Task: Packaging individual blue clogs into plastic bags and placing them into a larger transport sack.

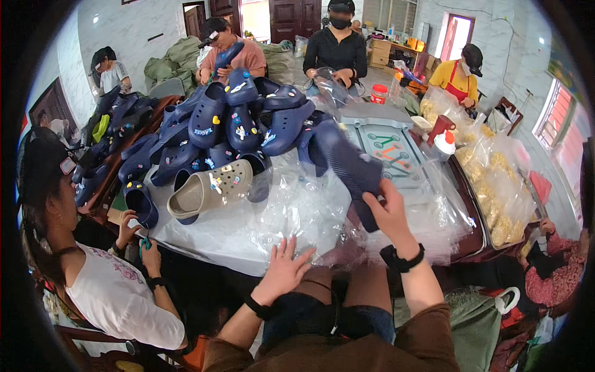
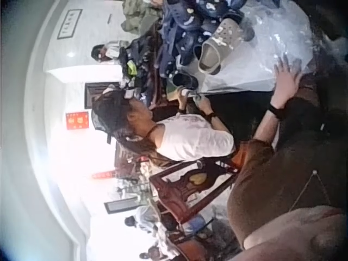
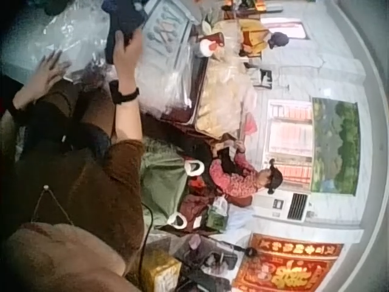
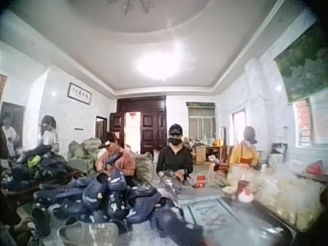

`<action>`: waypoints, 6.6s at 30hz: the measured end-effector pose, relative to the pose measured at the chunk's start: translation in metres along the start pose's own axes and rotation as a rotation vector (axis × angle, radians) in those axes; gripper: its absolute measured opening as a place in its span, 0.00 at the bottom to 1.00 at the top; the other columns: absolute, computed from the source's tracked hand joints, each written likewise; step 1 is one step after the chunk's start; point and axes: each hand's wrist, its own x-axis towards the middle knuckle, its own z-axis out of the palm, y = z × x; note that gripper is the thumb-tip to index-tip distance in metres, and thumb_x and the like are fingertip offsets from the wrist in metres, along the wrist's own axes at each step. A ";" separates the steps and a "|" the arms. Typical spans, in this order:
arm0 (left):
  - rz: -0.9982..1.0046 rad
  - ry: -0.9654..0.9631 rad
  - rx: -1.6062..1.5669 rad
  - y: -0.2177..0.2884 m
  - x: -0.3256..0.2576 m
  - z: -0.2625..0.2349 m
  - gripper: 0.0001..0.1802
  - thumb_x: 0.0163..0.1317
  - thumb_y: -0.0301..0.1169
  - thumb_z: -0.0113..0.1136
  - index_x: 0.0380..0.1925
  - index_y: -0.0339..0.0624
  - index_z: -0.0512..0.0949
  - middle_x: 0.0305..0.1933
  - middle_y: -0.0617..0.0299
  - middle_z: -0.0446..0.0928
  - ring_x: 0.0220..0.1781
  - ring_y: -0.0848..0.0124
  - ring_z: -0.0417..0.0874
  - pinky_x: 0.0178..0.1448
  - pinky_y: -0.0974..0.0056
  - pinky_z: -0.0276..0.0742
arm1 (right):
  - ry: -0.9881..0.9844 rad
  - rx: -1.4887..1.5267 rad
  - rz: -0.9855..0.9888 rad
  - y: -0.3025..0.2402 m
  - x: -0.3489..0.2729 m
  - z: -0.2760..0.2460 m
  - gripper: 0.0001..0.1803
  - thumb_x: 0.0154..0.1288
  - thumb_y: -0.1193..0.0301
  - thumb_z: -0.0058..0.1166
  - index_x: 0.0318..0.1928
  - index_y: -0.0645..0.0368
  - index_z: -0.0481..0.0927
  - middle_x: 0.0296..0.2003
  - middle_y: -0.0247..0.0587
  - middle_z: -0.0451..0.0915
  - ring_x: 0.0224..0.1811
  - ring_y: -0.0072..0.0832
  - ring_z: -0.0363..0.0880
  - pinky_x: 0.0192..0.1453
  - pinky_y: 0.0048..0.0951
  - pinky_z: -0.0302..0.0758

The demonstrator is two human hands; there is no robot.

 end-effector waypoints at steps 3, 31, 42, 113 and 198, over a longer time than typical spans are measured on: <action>0.018 -0.009 -0.155 -0.002 0.011 -0.011 0.26 0.72 0.44 0.55 0.69 0.67 0.72 0.75 0.29 0.58 0.74 0.32 0.63 0.70 0.27 0.61 | -0.094 0.430 0.060 -0.027 -0.046 -0.032 0.26 0.69 0.74 0.58 0.66 0.67 0.71 0.56 0.40 0.81 0.57 0.26 0.78 0.60 0.31 0.76; 0.314 -0.016 -0.263 0.083 0.051 -0.097 0.28 0.73 0.32 0.47 0.73 0.45 0.65 0.82 0.42 0.49 0.83 0.41 0.49 0.83 0.46 0.47 | -0.222 0.297 0.210 -0.025 -0.143 0.025 0.16 0.69 0.65 0.63 0.39 0.63 0.71 0.26 0.36 0.73 0.28 0.20 0.67 0.31 0.30 0.67; 0.405 -0.116 -0.376 0.094 0.036 -0.090 0.27 0.72 0.33 0.50 0.71 0.44 0.69 0.81 0.40 0.52 0.81 0.40 0.53 0.81 0.46 0.52 | 0.099 -0.214 0.006 0.080 -0.108 0.089 0.11 0.72 0.70 0.55 0.49 0.65 0.75 0.46 0.54 0.79 0.48 0.47 0.79 0.49 0.39 0.78; -0.096 0.330 -0.551 -0.042 -0.018 -0.104 0.20 0.52 0.22 0.75 0.41 0.35 0.75 0.40 0.57 0.74 0.44 0.64 0.80 0.53 0.63 0.77 | 0.058 -0.025 0.131 0.065 -0.120 0.064 0.29 0.64 0.58 0.67 0.53 0.68 0.72 0.44 0.62 0.80 0.49 0.57 0.80 0.53 0.47 0.75; -0.263 0.480 -0.849 -0.023 0.070 -0.036 0.07 0.72 0.29 0.58 0.39 0.36 0.74 0.30 0.68 0.73 0.33 0.77 0.73 0.39 0.68 0.71 | 0.087 -0.332 0.043 -0.006 -0.148 0.062 0.30 0.66 0.69 0.55 0.67 0.64 0.69 0.51 0.61 0.80 0.50 0.58 0.81 0.53 0.49 0.79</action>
